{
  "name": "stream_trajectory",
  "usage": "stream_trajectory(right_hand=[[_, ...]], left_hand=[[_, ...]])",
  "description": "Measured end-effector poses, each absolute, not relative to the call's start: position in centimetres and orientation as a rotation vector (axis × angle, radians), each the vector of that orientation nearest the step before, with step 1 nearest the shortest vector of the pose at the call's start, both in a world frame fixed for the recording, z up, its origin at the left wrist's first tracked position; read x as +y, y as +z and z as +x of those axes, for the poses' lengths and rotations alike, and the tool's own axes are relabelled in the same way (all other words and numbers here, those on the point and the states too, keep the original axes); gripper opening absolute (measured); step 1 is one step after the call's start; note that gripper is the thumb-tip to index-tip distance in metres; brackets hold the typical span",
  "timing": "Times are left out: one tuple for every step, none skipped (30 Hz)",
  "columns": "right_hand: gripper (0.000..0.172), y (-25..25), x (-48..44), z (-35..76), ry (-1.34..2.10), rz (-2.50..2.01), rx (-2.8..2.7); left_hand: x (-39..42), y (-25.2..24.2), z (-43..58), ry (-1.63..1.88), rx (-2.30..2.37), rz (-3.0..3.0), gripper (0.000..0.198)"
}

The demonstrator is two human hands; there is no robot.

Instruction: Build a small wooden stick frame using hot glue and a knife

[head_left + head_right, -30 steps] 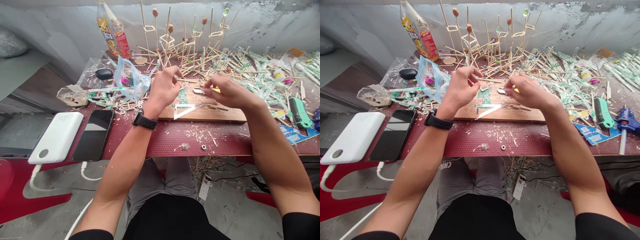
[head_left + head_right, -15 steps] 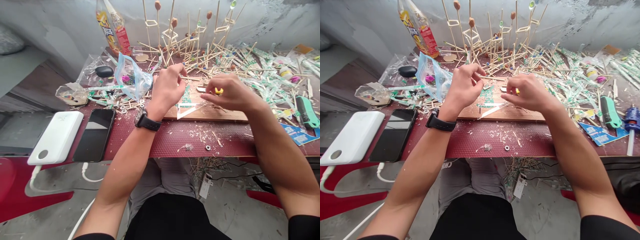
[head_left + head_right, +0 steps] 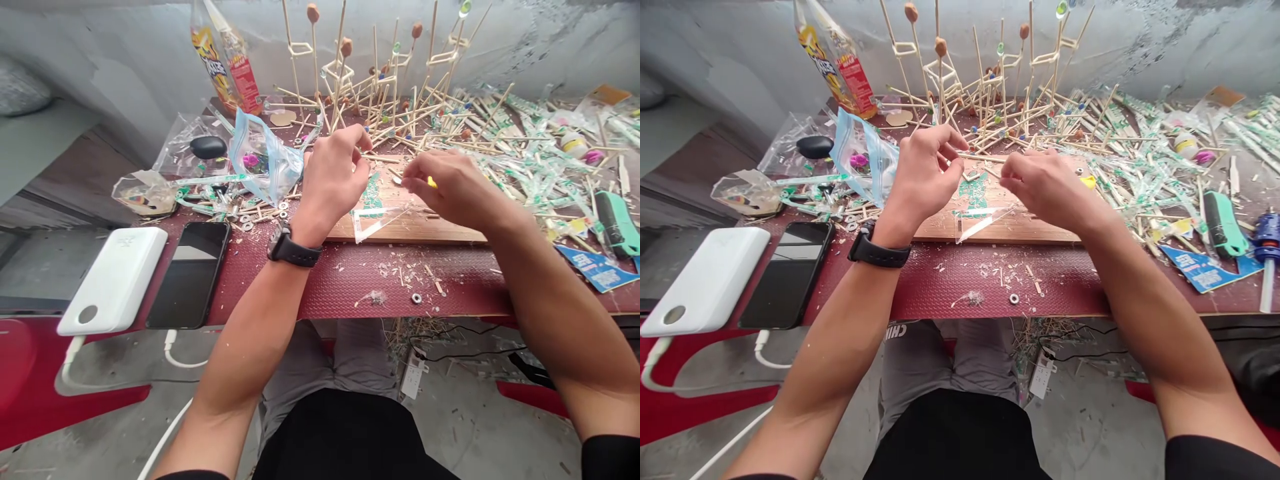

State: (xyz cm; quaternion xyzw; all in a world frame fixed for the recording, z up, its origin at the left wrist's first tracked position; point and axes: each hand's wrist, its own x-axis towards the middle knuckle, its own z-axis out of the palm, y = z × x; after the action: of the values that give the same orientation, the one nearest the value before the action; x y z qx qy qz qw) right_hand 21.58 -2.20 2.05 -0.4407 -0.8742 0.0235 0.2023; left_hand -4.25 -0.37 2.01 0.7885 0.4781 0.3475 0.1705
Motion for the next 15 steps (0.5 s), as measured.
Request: stream_trajectory(right_hand=[[0.019,2.0,-2.6,20.8,0.047,-1.207,-2.438],[0.02,1.9,-2.8,20.1,0.025,-1.179,-2.454],[0.021,1.6,-3.0,19.4,0.002,-1.15,-2.479],[0.023,1.2,-3.0,19.0,-0.016,-1.124,-2.509],[0.025,0.8,-3.0,18.6,-0.03,-1.101,-2.536],[0.026,0.4,-2.9,18.3,-0.036,-1.083,-2.556],[0.026,-0.1,-2.7,18.2,-0.033,-1.067,-2.569],[0.026,-0.4,-2.6,18.2,-0.024,-1.05,-2.572],[0.025,-0.7,-2.5,18.1,-0.01,-1.037,-2.57],[0.025,-0.9,-2.4,18.2,0.007,-1.027,-2.566],[0.025,-1.0,-2.3,18.2,0.026,-1.019,-2.561],[0.025,-1.1,-2.3,18.3,0.044,-1.016,-2.554],[0.026,-1.1,-2.3,18.3,0.061,-1.015,-2.544],[0.027,-1.2,-2.2,18.3,0.078,-1.019,-2.532],[0.027,-1.3,-2.2,18.3,0.094,-1.02,-2.522]], left_hand=[[-0.6,2.3,-4.1,1.022,1.399,2.226,0.029],[-0.7,2.4,-3.9,1.04,1.42,2.218,0.029],[-0.8,2.6,-3.8,1.033,1.414,2.218,0.029],[-0.9,2.6,-3.8,1.017,1.401,2.22,0.03],[-0.9,2.6,-3.7,0.996,1.385,2.223,0.031],[-0.9,2.6,-3.7,0.973,1.369,2.229,0.031],[-0.9,2.5,-3.7,0.954,1.354,2.236,0.031],[-0.9,2.5,-3.7,0.935,1.338,2.245,0.031],[-0.9,2.5,-3.7,0.915,1.319,2.259,0.032],[-0.9,2.5,-3.7,0.891,1.298,2.274,0.033],[-1.0,2.6,-3.8,0.864,1.278,2.289,0.034],[-1.1,2.8,-3.8,0.831,1.258,2.304,0.034],[-1.2,2.9,-3.9,0.8,1.242,2.318,0.035],[-1.4,3.1,-3.9,0.77,1.231,2.33,0.035],[-1.5,3.2,-4.0,0.743,1.224,2.341,0.035]])
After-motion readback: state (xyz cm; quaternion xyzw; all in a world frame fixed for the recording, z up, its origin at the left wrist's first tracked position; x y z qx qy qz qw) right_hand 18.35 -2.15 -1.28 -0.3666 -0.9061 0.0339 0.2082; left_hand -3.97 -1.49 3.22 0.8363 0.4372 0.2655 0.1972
